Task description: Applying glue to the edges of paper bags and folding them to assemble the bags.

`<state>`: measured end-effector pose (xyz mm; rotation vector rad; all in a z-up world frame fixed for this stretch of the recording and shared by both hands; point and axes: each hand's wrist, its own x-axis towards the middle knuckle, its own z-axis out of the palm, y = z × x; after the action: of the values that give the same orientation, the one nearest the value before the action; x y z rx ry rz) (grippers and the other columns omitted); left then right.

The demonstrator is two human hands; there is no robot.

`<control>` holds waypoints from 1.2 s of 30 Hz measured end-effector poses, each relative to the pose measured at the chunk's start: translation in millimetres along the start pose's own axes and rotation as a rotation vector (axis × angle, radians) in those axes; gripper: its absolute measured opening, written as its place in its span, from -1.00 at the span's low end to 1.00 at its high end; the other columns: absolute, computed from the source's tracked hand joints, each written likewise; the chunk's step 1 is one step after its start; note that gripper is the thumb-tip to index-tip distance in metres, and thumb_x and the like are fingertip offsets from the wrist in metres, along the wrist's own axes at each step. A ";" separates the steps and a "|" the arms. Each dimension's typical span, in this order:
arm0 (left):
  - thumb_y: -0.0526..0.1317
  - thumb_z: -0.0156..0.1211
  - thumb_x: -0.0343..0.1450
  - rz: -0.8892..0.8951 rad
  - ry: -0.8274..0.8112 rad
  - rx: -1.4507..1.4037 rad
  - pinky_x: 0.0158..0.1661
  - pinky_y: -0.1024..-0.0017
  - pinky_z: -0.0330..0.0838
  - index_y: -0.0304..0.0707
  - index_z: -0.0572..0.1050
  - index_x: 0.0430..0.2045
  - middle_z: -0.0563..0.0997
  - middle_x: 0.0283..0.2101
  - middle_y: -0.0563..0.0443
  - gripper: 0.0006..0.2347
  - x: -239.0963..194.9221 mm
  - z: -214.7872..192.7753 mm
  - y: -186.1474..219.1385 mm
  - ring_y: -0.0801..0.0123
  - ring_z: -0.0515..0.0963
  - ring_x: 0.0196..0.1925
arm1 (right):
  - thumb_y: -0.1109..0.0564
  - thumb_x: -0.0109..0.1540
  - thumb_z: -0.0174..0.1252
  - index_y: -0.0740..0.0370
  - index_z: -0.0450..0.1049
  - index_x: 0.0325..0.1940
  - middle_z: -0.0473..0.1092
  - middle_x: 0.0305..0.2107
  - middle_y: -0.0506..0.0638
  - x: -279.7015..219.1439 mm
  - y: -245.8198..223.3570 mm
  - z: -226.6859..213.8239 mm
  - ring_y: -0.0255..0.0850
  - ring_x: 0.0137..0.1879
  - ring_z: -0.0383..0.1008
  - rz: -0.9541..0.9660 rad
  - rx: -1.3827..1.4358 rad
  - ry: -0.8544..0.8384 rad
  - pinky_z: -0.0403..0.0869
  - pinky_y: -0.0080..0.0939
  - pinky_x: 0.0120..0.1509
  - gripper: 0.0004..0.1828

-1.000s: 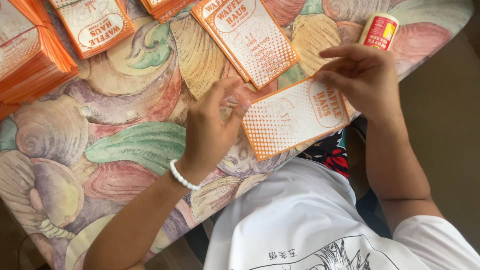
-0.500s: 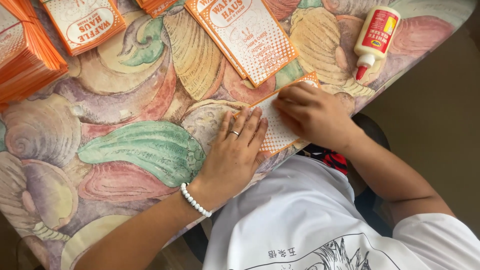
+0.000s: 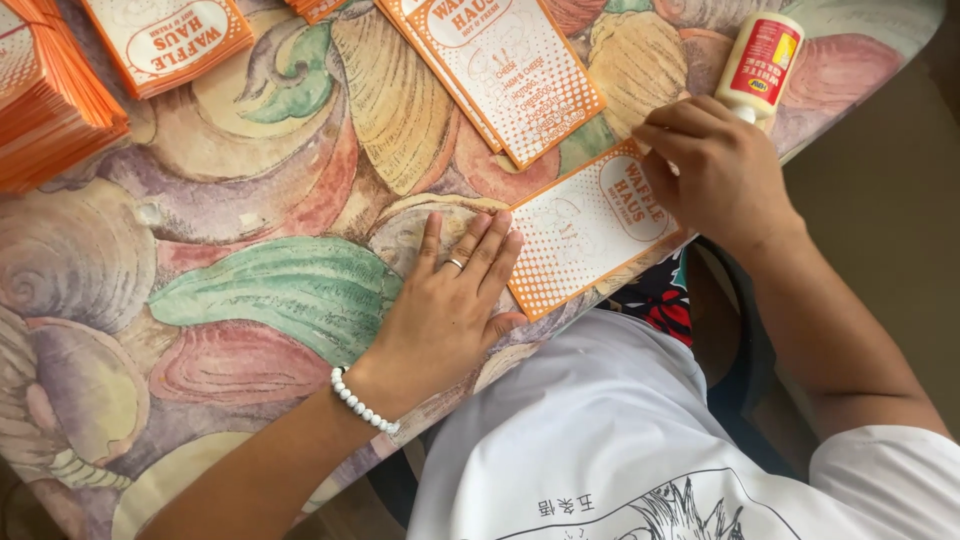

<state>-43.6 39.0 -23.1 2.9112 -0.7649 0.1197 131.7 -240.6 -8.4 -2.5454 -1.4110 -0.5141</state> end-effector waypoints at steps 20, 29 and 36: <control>0.19 -0.27 0.55 0.053 0.030 0.084 0.46 -0.14 -0.16 -0.35 0.11 0.43 0.25 0.47 -0.26 -0.35 1.3 8.9 -4.9 0.00 0.20 0.51 | 0.51 0.22 0.06 0.41 0.48 -0.38 0.54 -0.25 0.17 28.9 -53.4 10.9 0.00 -0.11 0.51 -0.172 0.317 0.078 0.53 0.00 0.02 -0.84; 0.19 -0.23 0.53 0.097 0.005 0.163 0.48 -0.12 -0.20 -0.22 0.14 0.43 0.25 0.44 -0.39 -0.38 3.9 10.0 -3.8 -0.15 0.23 0.48 | 0.32 0.37 0.08 0.42 0.61 -0.15 0.56 -0.18 0.13 5.9 -19.5 21.3 0.00 -0.08 0.54 -0.185 0.227 0.022 0.54 -0.08 0.05 -0.82; -0.05 -0.08 0.55 0.104 0.126 0.059 0.46 -0.10 -0.05 -0.28 0.21 0.40 0.37 0.35 -0.49 -0.50 5.0 6.0 -4.8 -0.24 0.39 0.37 | 0.52 0.27 0.16 0.34 0.72 -0.20 0.57 -0.29 0.17 -53.1 -20.5 -18.3 -0.03 -0.25 0.49 0.164 0.163 0.246 0.44 -0.07 -0.10 -0.74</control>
<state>-36.6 39.9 -29.0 2.8849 -0.9048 0.3387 84.5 -277.2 -12.2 -2.3495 -1.1017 -0.6306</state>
